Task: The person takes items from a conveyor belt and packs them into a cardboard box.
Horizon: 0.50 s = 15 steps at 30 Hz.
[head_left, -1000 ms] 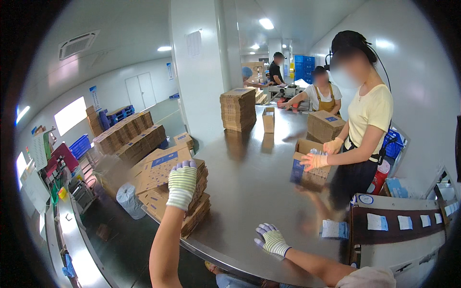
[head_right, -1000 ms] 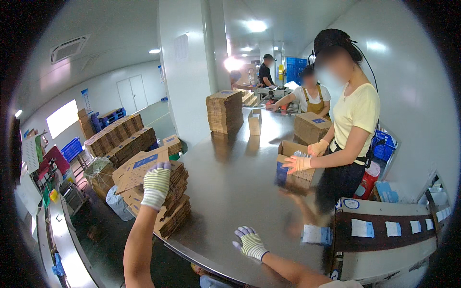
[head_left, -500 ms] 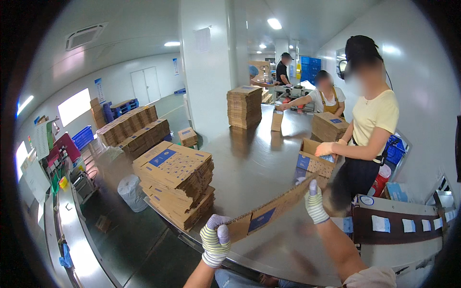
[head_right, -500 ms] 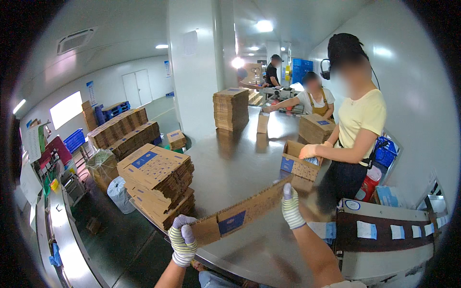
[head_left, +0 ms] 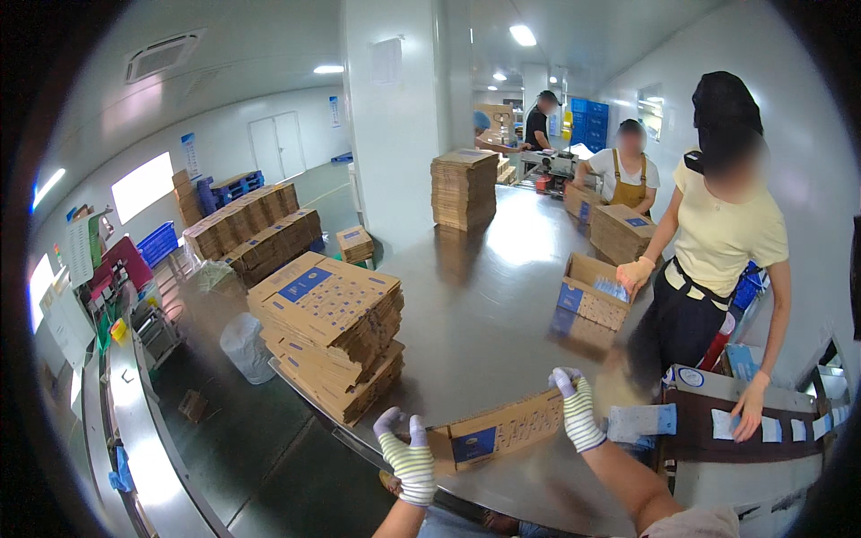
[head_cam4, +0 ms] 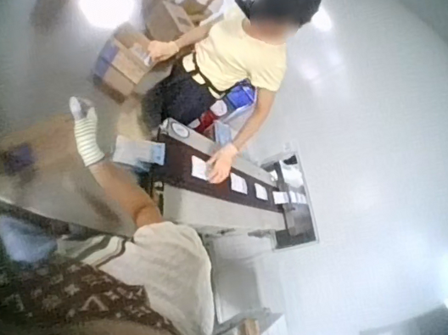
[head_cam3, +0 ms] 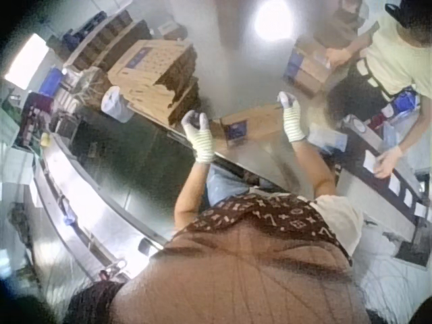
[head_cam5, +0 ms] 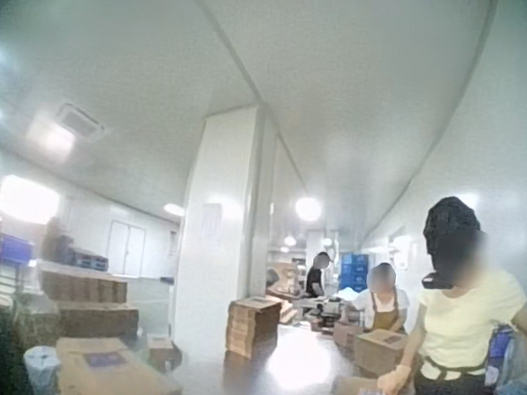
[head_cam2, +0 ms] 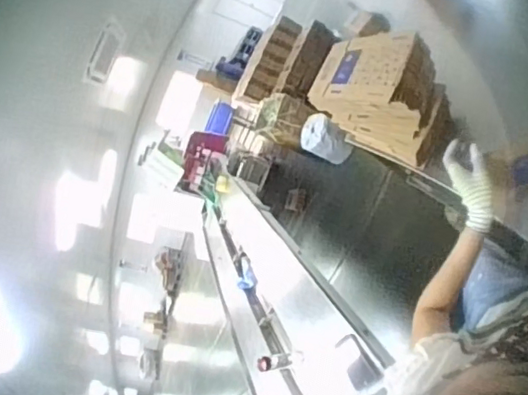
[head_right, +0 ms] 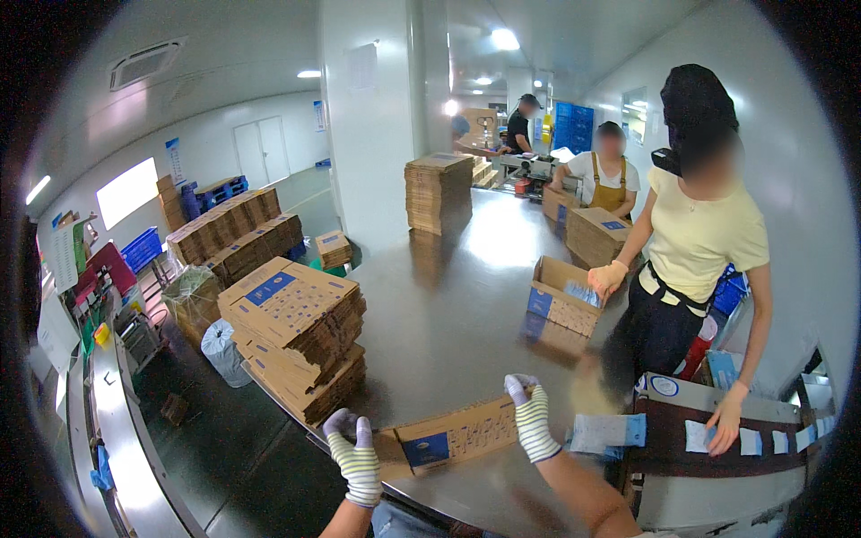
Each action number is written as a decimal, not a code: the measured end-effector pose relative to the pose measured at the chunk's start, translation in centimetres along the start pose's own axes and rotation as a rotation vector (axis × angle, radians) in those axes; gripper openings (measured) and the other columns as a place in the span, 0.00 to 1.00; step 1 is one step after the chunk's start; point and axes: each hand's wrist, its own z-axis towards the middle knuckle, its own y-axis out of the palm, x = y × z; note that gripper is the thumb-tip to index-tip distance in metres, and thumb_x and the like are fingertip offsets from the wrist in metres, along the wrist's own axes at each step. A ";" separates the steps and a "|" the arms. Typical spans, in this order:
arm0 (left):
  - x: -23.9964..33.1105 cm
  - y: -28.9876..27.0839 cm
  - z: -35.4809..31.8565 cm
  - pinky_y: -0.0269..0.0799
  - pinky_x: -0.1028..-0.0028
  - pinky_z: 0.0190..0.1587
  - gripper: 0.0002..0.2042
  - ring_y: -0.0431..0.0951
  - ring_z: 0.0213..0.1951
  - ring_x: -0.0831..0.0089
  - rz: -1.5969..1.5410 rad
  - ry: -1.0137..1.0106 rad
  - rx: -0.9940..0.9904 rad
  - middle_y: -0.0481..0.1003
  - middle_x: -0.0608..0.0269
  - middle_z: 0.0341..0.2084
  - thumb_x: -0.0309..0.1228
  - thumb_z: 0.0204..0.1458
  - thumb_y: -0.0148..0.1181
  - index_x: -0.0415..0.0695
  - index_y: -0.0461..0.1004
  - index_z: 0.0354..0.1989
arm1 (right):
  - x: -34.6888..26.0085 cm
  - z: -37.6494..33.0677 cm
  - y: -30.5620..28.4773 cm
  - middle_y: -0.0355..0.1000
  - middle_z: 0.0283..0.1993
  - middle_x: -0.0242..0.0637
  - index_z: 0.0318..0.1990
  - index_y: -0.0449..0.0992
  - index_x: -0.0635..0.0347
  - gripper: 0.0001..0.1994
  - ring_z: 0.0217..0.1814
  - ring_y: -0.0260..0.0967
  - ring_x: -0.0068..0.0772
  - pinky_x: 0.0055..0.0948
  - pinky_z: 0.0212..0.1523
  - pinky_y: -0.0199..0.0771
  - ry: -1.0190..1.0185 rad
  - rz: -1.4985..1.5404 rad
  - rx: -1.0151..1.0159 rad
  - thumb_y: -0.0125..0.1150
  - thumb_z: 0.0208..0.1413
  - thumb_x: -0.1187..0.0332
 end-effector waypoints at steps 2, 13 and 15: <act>0.9 -0.2 0.0 0.61 0.67 0.52 0.21 0.65 0.46 0.65 0.148 0.172 0.038 0.66 0.56 0.41 0.28 0.47 0.61 0.38 0.65 0.50 | 0.3 0.0 0.5 0.71 0.35 0.29 0.41 0.71 0.60 0.11 0.37 0.68 0.20 0.23 0.43 0.69 -0.055 -0.040 -0.015 0.63 0.54 0.66; 2.1 -3.0 3.8 0.68 0.66 0.43 0.14 0.68 0.39 0.62 0.328 0.133 -0.302 0.66 0.56 0.34 0.22 0.37 0.61 0.41 0.73 0.36 | -2.5 -1.0 2.0 0.70 0.44 0.40 0.51 0.66 0.65 0.22 0.44 0.68 0.26 0.27 0.50 0.69 -0.081 -0.289 -0.205 0.66 0.49 0.72; 1.3 -2.6 3.8 0.69 0.68 0.39 0.10 0.68 0.36 0.65 0.296 0.068 -0.185 0.65 0.58 0.32 0.21 0.36 0.59 0.41 0.72 0.31 | -2.8 -1.5 2.8 0.70 0.46 0.40 0.53 0.65 0.64 0.24 0.45 0.68 0.26 0.28 0.51 0.69 -0.111 -0.253 -0.247 0.66 0.48 0.72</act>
